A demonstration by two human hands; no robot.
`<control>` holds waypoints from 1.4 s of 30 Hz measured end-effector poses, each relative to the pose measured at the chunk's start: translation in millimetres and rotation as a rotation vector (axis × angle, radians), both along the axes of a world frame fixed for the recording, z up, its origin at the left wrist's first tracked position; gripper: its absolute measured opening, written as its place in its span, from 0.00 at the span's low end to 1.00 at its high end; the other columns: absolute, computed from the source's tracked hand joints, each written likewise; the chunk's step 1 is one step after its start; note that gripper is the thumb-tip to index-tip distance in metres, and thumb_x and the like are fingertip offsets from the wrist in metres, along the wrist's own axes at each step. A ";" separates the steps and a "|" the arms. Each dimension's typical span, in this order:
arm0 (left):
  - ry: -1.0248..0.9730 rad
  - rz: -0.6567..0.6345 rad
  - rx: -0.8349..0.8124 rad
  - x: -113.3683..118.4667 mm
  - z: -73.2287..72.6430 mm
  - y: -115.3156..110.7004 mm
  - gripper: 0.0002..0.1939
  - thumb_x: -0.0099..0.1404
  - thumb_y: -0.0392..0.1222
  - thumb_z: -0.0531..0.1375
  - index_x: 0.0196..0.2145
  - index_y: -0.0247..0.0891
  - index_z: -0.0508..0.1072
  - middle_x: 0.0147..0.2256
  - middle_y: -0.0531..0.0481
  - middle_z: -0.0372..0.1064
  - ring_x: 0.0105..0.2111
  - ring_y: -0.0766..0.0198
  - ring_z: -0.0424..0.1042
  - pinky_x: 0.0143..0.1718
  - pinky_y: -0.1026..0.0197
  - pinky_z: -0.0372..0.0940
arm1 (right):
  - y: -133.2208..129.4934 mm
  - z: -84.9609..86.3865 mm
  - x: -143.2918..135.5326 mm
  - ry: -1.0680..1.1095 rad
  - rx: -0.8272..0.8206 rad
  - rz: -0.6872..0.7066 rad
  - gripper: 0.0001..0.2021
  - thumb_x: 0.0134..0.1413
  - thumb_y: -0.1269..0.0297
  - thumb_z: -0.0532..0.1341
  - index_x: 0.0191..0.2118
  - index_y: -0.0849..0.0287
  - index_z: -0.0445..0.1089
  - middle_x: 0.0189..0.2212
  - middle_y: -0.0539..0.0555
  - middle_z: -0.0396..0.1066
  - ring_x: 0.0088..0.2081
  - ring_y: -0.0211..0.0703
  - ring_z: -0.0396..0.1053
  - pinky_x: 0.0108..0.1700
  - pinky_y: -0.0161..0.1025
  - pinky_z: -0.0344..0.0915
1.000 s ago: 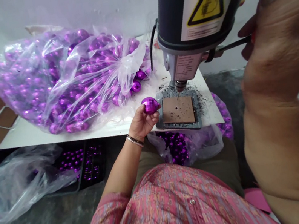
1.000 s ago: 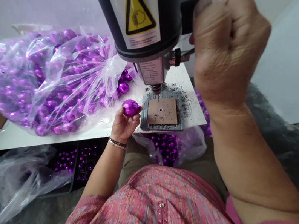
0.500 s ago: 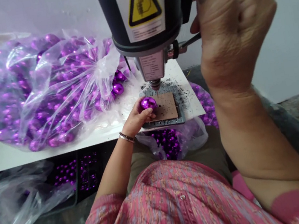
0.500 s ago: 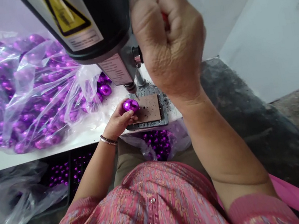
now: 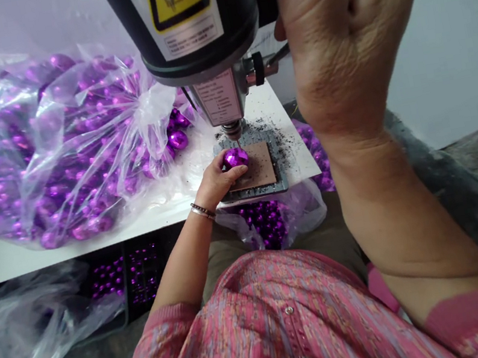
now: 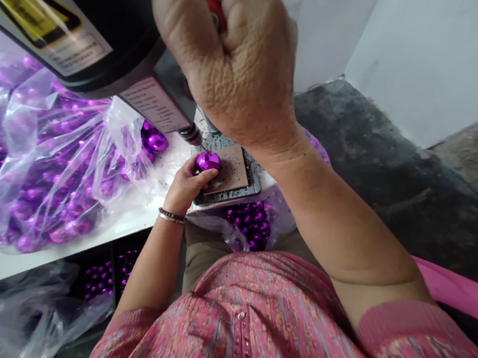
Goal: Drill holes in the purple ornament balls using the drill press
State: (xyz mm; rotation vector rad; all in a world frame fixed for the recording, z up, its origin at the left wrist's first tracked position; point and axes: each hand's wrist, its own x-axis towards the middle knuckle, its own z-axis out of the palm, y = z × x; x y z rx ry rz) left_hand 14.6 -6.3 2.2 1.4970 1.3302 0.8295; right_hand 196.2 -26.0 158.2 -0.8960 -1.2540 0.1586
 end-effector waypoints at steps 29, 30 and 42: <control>0.295 -0.116 0.137 21.5 6.2 0.2 0.34 0.53 0.38 0.72 0.58 0.32 0.75 0.48 0.44 0.79 0.45 0.57 0.76 0.49 0.58 0.68 | -8.3 -3.6 9.7 -0.097 -0.053 -0.042 0.11 0.64 0.60 0.49 0.30 0.55 0.50 0.23 0.45 0.53 0.26 0.25 0.53 0.40 0.32 0.56; 0.303 -0.118 0.141 21.6 5.7 0.2 0.34 0.53 0.38 0.72 0.58 0.33 0.75 0.48 0.45 0.79 0.45 0.57 0.76 0.49 0.58 0.68 | -8.7 -3.9 9.7 -0.107 -0.059 -0.059 0.11 0.64 0.60 0.49 0.30 0.55 0.51 0.23 0.45 0.53 0.25 0.25 0.53 0.40 0.32 0.56; 0.405 -0.108 0.165 23.1 6.5 -2.7 0.34 0.55 0.39 0.71 0.60 0.38 0.74 0.52 0.45 0.78 0.51 0.53 0.76 0.55 0.56 0.69 | -24.8 -39.5 9.8 -0.158 -0.028 -0.236 0.15 0.65 0.59 0.54 0.30 0.65 0.60 0.27 0.46 0.59 0.32 0.18 0.58 0.41 0.26 0.57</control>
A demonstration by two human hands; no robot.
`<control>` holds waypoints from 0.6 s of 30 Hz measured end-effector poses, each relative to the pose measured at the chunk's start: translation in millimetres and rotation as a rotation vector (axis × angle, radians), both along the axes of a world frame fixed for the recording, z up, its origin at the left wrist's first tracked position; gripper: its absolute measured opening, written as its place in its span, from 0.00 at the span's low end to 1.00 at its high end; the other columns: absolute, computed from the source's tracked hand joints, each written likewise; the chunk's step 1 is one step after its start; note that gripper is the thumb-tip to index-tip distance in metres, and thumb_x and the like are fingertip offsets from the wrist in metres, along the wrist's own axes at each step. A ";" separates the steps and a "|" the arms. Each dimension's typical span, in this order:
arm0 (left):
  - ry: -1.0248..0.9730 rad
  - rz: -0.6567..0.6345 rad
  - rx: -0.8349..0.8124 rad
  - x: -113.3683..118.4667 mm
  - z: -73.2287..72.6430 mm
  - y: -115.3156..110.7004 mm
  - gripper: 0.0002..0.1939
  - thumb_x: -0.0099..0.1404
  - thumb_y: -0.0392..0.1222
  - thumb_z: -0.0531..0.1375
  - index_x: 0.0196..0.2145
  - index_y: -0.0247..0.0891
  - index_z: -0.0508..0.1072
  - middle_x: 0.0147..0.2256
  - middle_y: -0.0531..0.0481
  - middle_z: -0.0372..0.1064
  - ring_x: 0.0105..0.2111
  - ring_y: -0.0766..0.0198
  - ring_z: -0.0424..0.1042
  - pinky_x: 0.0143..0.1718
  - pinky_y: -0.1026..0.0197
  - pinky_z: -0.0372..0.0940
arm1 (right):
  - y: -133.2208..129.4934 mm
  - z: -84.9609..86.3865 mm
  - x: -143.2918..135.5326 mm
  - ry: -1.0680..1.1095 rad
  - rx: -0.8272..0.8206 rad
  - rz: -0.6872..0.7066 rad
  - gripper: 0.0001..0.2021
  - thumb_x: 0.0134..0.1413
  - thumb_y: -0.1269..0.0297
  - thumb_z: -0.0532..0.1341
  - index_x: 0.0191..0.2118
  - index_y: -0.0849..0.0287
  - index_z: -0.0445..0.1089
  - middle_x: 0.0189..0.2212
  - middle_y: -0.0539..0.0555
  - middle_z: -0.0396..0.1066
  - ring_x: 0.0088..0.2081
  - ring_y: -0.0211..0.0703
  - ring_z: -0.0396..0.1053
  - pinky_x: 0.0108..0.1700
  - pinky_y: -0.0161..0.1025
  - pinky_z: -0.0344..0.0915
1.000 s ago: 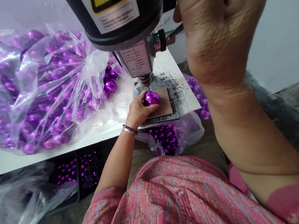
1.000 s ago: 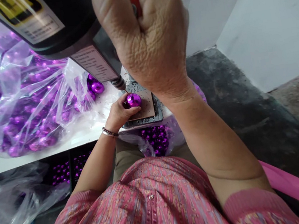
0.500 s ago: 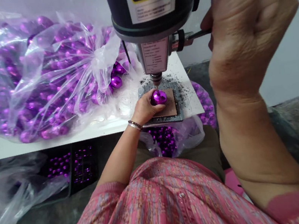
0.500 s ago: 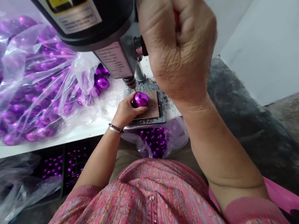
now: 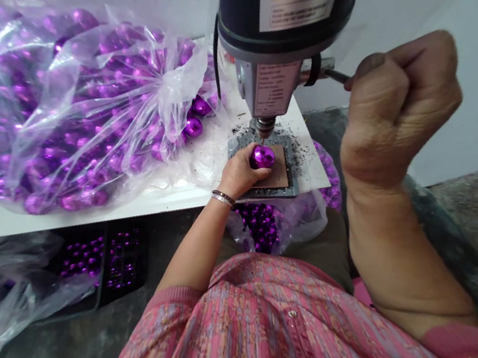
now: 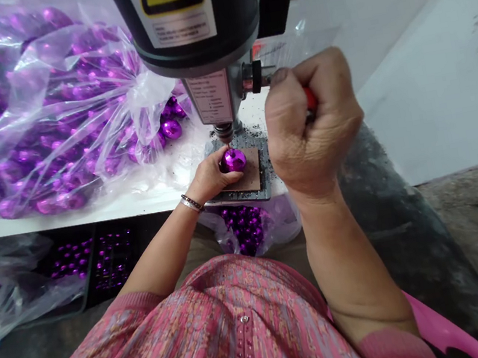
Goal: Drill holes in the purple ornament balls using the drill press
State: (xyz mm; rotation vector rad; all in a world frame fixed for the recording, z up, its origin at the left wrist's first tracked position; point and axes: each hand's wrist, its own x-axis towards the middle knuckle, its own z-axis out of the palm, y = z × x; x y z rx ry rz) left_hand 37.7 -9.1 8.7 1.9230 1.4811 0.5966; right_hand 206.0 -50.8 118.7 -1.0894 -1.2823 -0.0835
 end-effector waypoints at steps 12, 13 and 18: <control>0.000 -0.015 0.045 0.1 -5.1 -2.6 0.31 0.57 0.41 0.70 0.59 0.40 0.75 0.53 0.44 0.78 0.54 0.52 0.76 0.58 0.54 0.68 | -0.2 -23.6 -0.9 -0.085 0.131 -0.075 0.19 0.69 0.54 0.53 0.32 0.65 0.62 0.28 0.47 0.61 0.33 0.22 0.60 0.41 0.30 0.60; -0.004 -0.014 0.041 0.0 -4.8 -2.9 0.31 0.58 0.41 0.70 0.59 0.39 0.75 0.53 0.44 0.78 0.54 0.52 0.76 0.59 0.54 0.68 | 0.0 -25.0 -0.2 -0.093 0.138 -0.071 0.19 0.69 0.54 0.52 0.33 0.66 0.62 0.28 0.47 0.62 0.33 0.23 0.61 0.42 0.30 0.60; -0.032 -0.005 0.025 0.3 -5.5 -3.3 0.31 0.57 0.41 0.71 0.58 0.39 0.75 0.54 0.44 0.77 0.55 0.52 0.76 0.59 0.54 0.68 | 1.9 -33.2 4.7 -0.130 0.153 -0.052 0.20 0.69 0.52 0.51 0.34 0.66 0.63 0.30 0.48 0.64 0.34 0.24 0.63 0.40 0.30 0.61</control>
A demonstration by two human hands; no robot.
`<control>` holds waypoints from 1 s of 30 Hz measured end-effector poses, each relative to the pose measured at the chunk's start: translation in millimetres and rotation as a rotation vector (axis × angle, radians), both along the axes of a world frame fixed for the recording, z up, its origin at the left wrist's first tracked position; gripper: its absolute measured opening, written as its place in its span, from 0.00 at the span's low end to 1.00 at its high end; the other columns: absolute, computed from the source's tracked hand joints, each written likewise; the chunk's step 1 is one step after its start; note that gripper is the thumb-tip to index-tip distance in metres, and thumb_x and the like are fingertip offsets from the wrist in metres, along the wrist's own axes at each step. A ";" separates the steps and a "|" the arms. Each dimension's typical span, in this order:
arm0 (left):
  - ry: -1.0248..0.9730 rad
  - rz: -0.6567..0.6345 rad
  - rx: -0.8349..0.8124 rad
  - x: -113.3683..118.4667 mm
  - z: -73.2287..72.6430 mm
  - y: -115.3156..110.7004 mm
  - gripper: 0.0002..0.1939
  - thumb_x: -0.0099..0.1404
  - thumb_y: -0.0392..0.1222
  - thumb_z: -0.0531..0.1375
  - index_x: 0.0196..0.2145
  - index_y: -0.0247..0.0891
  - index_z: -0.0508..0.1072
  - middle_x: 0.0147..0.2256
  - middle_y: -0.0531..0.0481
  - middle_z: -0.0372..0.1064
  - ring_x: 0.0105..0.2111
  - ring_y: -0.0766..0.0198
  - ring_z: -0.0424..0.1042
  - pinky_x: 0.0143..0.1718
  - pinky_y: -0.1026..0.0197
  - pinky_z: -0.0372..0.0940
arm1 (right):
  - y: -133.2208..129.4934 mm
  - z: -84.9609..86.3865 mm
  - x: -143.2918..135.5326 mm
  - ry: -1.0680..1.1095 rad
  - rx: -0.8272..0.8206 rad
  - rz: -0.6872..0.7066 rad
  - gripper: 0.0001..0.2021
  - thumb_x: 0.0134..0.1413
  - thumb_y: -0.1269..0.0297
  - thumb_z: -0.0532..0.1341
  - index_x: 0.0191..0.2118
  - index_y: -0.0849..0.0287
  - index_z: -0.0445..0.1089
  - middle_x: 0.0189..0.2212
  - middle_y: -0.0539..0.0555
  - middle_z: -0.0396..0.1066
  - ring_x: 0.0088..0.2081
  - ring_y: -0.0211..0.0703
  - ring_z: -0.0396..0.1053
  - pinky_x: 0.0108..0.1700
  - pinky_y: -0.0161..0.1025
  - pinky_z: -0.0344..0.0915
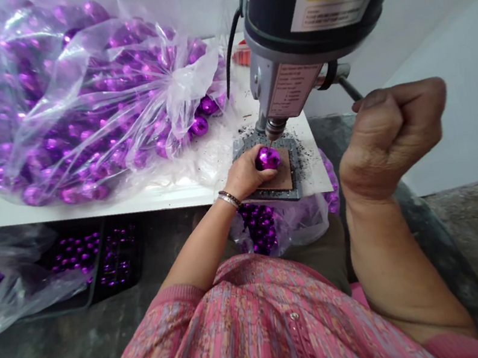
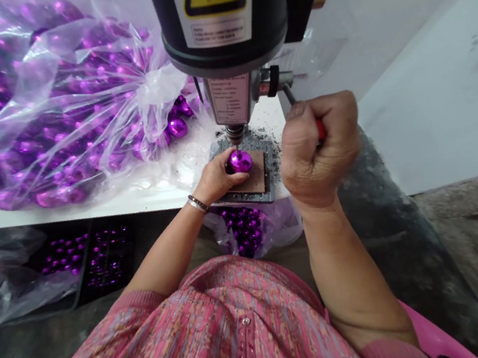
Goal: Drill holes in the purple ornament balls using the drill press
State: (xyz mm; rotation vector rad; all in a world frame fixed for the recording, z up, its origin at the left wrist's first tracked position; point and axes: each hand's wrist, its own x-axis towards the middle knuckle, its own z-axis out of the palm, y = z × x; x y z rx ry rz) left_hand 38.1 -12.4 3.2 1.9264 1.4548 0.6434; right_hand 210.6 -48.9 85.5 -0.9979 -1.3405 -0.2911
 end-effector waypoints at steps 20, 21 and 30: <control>-0.032 0.046 -0.001 2.5 1.5 -4.6 0.26 0.57 0.43 0.72 0.53 0.42 0.77 0.49 0.47 0.79 0.52 0.51 0.76 0.56 0.55 0.68 | 9.9 -21.6 -4.2 0.114 -0.003 -0.066 0.20 0.68 0.48 0.51 0.33 0.60 0.61 0.28 0.50 0.59 0.32 0.29 0.60 0.38 0.34 0.62; -0.034 0.047 0.002 2.4 1.8 -4.9 0.26 0.57 0.43 0.72 0.53 0.41 0.76 0.49 0.47 0.79 0.52 0.51 0.76 0.56 0.55 0.68 | 10.0 -21.6 -4.6 0.115 -0.003 -0.065 0.20 0.68 0.48 0.51 0.32 0.60 0.60 0.28 0.50 0.59 0.32 0.29 0.60 0.38 0.34 0.62; -0.046 0.064 -0.009 4.5 1.9 -4.9 0.26 0.57 0.43 0.72 0.54 0.40 0.76 0.50 0.46 0.78 0.51 0.52 0.76 0.55 0.55 0.68 | 7.8 5.3 -6.2 0.108 0.001 -0.027 0.18 0.67 0.53 0.51 0.30 0.61 0.57 0.25 0.48 0.57 0.30 0.25 0.59 0.36 0.31 0.57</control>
